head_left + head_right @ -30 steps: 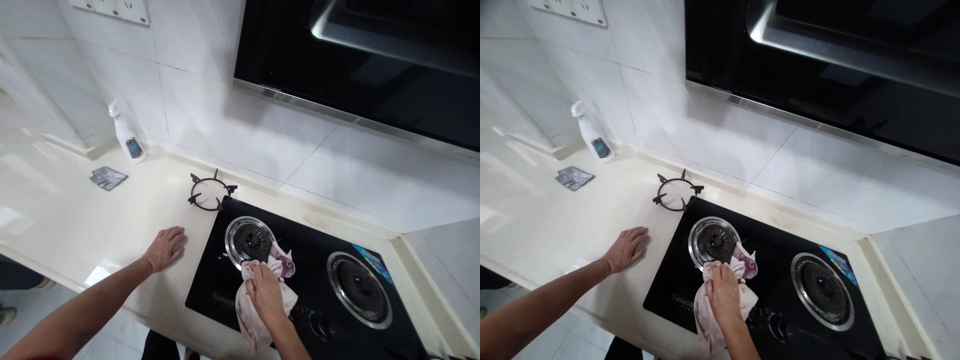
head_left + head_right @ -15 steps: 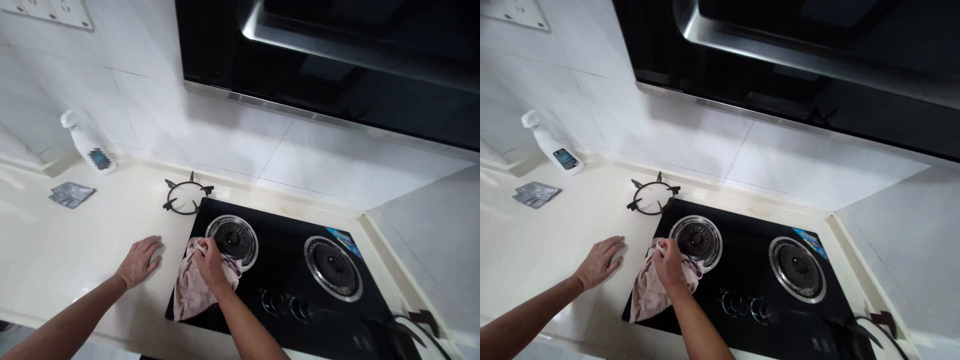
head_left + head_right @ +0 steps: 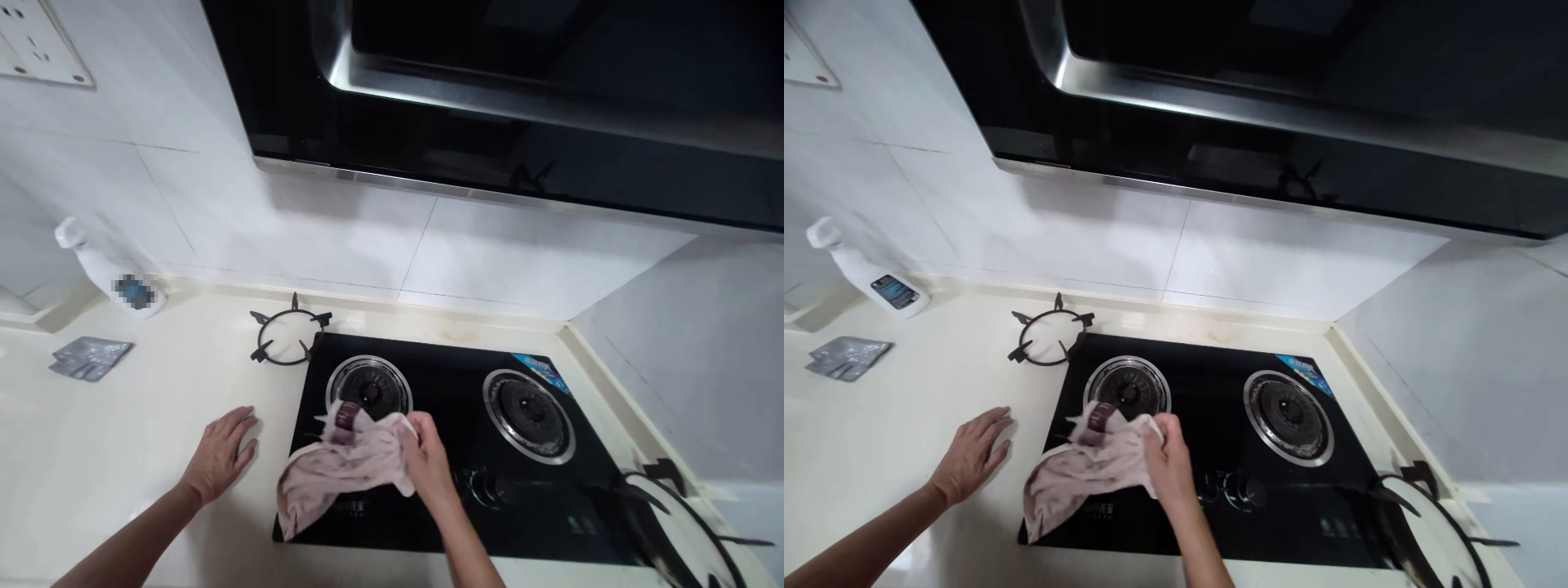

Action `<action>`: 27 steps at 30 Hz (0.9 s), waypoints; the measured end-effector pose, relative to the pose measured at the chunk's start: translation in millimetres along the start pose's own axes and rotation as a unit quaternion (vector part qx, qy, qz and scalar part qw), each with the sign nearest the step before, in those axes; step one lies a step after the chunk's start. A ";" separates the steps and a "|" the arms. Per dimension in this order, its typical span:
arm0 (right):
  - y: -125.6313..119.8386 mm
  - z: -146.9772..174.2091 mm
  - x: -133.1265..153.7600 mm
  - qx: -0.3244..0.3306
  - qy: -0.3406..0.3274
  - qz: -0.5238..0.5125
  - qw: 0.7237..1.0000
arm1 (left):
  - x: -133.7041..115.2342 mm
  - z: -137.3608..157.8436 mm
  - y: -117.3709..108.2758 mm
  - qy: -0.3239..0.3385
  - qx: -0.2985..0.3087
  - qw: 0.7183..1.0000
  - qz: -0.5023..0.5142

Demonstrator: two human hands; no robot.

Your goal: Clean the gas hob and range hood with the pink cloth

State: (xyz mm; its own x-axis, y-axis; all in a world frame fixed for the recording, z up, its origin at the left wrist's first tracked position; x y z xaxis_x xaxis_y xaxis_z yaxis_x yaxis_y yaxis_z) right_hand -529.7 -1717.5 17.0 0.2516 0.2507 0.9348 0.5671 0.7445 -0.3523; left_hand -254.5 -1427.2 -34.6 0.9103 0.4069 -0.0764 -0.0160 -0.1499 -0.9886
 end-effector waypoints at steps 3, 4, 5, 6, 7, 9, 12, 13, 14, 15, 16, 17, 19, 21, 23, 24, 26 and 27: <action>-47.6 5.7 -37.1 -0.064 0.003 0.211 0.975 | 0.2 -0.1 1.5 -0.001 0.001 1.000 0.011; -57.9 3.2 -44.0 -0.081 0.001 0.252 0.964 | 0.1 0.0 1.6 -0.002 0.001 1.000 0.014; -64.1 -2.5 -49.4 -0.085 0.009 0.283 0.955 | -0.1 0.1 1.7 -0.001 0.001 1.000 0.015; -64.5 -11.7 -54.4 -0.064 0.028 0.313 0.947 | -0.3 0.2 1.7 -0.001 0.001 1.000 0.016; -60.1 -22.6 -59.1 -0.023 0.055 0.347 0.936 | -0.4 0.3 1.9 -0.002 0.003 1.000 0.017; -45.2 -41.7 -68.6 0.077 0.128 0.428 0.891 | -0.5 0.4 2.1 -0.003 0.004 1.000 0.016; -27.0 -54.6 -76.4 0.164 0.202 0.517 0.816 | -1.3 0.7 2.3 0.000 0.004 1.000 0.016; -22.8 -56.0 -77.3 0.173 0.210 0.532 0.802 | -1.6 0.8 2.4 0.001 0.004 1.000 0.017; -19.3 -56.3 -78.1 0.176 0.212 0.544 0.793 | -1.7 0.8 2.6 0.002 0.003 1.000 0.019; -16.5 -55.8 -79.4 0.177 0.212 0.551 0.787 | -1.7 1.0 2.8 0.001 0.003 1.000 0.021; -14.7 -54.7 -81.3 0.175 0.211 0.551 0.788 | -1.7 1.1 2.9 0.001 0.003 1.000 0.023; -14.4 -53.5 -82.7 0.166 0.209 0.539 0.799 | -1.8 1.3 3.1 0.000 0.002 1.000 0.025; -19.3 -51.2 -82.9 0.117 0.194 0.449 0.864 | -1.9 1.8 3.3 -0.001 0.000 1.000 0.027; -28.9 -48.3 -82.0 0.058 0.164 0.314 0.934 | -2.2 2.2 3.2 -0.002 -0.002 1.000 0.026; -39.0 -44.7 -81.1 0.016 0.132 0.206 0.970 | -2.3 2.6 2.7 -0.002 -0.006 1.000 0.024; -44.4 -42.5 -80.4 0.000 0.120 0.175 0.977 | -2.6 2.6 2.4 0.000 -0.009 1.000 0.023; -56.9 -35.9 -79.5 -0.041 0.107 0.119 0.986 | -3.0 2.6 1.5 0.007 -0.015 1.000 0.021; -62.9 -31.4 -79.6 -0.064 0.104 0.085 0.989 | -3.1 2.5 1.1 0.011 -0.017 1.000 0.021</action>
State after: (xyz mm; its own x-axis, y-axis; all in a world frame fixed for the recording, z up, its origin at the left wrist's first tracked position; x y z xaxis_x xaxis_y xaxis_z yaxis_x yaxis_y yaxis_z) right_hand -560.7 -1803.7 -36.6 0.5002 0.2239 0.8365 0.5931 0.6153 -0.5193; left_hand -258.4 -1426.4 -35.8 0.9183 0.3790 -0.1146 -0.0406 -0.1977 -0.9794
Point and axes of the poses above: each hand's wrist, its own z-axis away from the middle knuckle, its own y-axis out of the palm, x = y × z, the point moved 9 cm from there along -z, towards the middle knuckle, and after that the axes turned 14 degrees about x, right-handed, at the moved point
